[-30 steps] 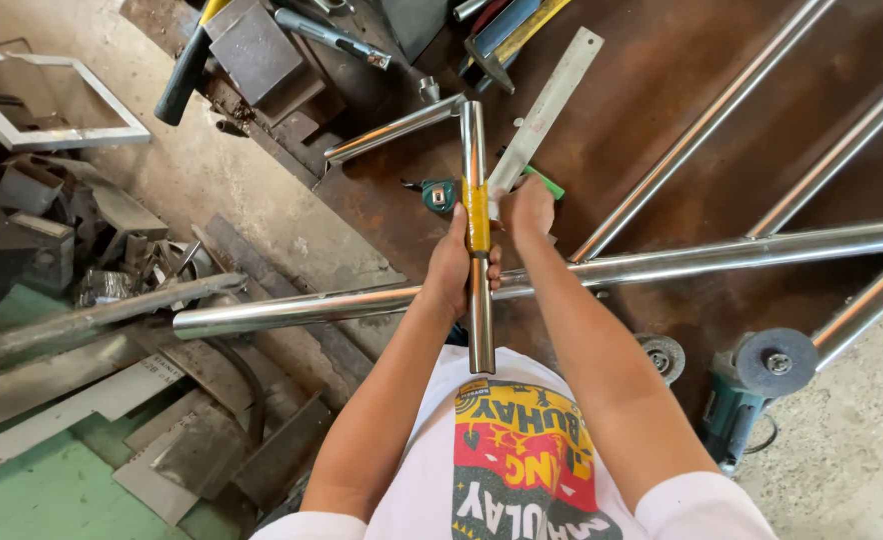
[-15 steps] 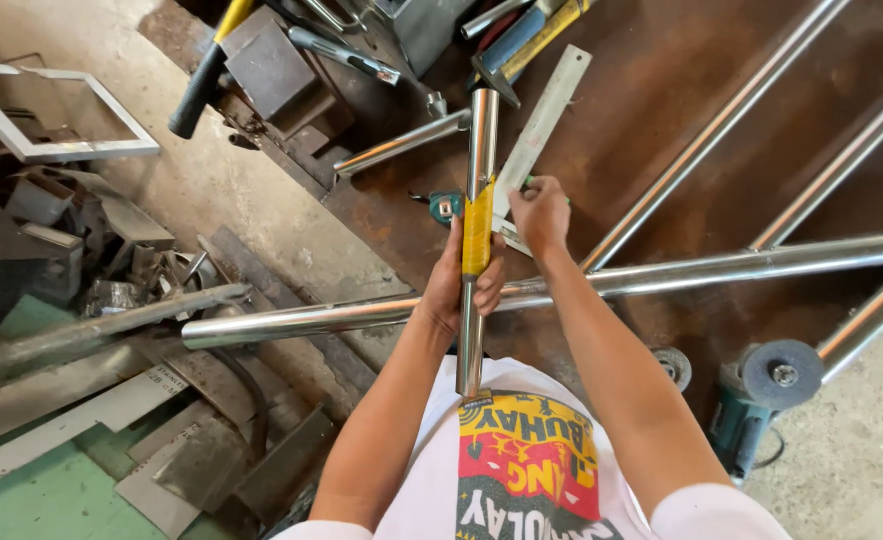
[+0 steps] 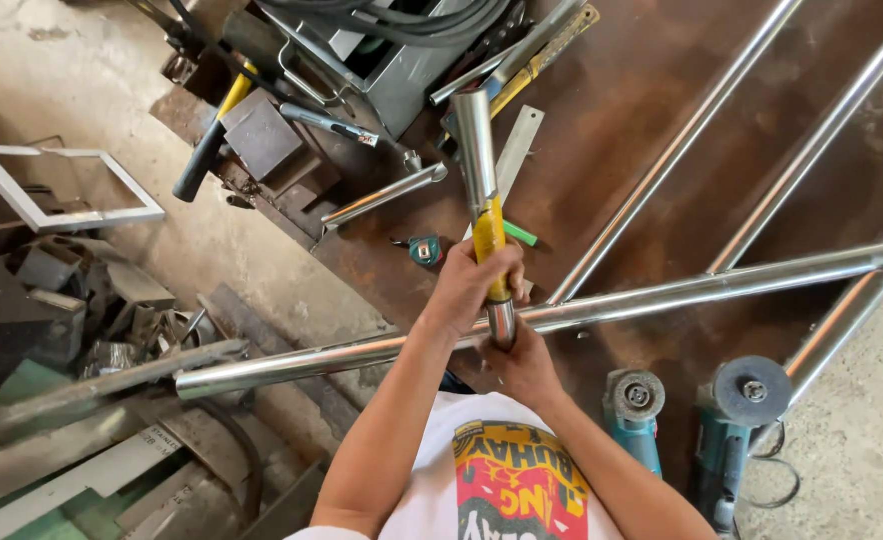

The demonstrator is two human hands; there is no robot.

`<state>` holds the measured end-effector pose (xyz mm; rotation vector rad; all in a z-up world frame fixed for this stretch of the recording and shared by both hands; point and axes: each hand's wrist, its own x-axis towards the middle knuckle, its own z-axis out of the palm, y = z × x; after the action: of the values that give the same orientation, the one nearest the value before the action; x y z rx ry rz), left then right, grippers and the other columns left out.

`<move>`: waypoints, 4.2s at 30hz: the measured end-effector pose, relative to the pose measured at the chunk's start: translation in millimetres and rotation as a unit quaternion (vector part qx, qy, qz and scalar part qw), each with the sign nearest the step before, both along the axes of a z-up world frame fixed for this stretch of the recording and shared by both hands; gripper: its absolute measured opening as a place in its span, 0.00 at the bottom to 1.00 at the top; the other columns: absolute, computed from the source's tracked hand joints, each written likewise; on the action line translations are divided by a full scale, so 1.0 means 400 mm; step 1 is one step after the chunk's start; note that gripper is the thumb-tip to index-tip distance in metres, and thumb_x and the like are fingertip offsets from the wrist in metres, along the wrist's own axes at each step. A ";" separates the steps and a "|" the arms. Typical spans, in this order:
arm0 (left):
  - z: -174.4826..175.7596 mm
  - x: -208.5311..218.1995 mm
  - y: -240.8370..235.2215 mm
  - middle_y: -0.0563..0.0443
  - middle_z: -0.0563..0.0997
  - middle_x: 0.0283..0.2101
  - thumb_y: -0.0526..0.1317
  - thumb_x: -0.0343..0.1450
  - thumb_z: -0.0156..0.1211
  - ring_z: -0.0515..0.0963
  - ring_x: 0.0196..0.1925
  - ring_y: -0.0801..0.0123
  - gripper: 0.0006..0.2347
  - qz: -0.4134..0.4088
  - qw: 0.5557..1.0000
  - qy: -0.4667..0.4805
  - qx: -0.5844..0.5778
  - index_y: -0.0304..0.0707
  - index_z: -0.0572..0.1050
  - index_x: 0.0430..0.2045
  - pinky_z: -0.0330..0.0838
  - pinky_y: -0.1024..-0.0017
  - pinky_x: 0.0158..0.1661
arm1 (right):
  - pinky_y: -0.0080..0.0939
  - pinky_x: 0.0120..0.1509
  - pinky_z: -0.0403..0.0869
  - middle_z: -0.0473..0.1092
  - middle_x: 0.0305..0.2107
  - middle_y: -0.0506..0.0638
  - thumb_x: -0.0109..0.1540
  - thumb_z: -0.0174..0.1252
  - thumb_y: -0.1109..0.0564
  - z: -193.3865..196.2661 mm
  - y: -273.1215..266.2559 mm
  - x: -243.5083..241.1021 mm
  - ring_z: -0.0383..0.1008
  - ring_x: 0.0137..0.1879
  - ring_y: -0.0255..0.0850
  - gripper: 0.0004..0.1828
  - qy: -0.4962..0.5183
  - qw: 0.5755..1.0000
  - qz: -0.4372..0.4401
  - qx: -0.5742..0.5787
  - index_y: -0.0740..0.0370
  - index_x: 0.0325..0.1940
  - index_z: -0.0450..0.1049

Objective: The worker measures a stainless steel pipe using a tape measure and a square, marks it with a pen, and then cuts it using a hand-held angle grinder.

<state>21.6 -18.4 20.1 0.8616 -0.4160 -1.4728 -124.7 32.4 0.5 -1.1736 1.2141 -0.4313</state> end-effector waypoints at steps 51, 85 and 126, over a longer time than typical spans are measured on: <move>0.209 -0.157 0.097 0.48 0.71 0.08 0.34 0.68 0.69 0.73 0.08 0.69 0.12 0.158 0.961 -0.206 0.094 0.35 0.70 0.17 0.66 0.76 0.15 | 0.35 0.15 0.63 0.61 0.02 0.54 0.54 0.58 0.71 0.048 0.078 -0.064 0.60 0.08 0.37 0.09 -0.135 0.990 -0.043 -0.023 0.65 0.21 0.71; 0.113 -0.156 0.066 0.44 0.70 0.08 0.28 0.65 0.72 0.72 0.06 0.63 0.12 0.113 0.989 -0.088 0.037 0.32 0.70 0.15 0.69 0.72 0.12 | 0.37 0.12 0.61 0.57 0.02 0.55 0.56 0.58 0.74 0.049 0.064 -0.078 0.57 0.06 0.39 0.11 -0.247 0.964 -0.054 0.078 0.69 0.22 0.68; 0.150 -0.131 0.082 0.43 0.71 0.10 0.33 0.69 0.70 0.73 0.08 0.64 0.11 0.065 0.997 0.004 0.040 0.31 0.72 0.20 0.73 0.68 0.14 | 0.41 0.07 0.60 0.55 0.06 0.54 0.54 0.58 0.80 0.095 0.051 -0.069 0.56 0.06 0.39 0.12 -0.377 0.902 -0.066 0.199 0.74 0.20 0.66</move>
<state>-30.9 14.2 80.2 0.9286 -0.2914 -1.3789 -152.4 52.6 38.6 -0.4823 0.6483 -0.6299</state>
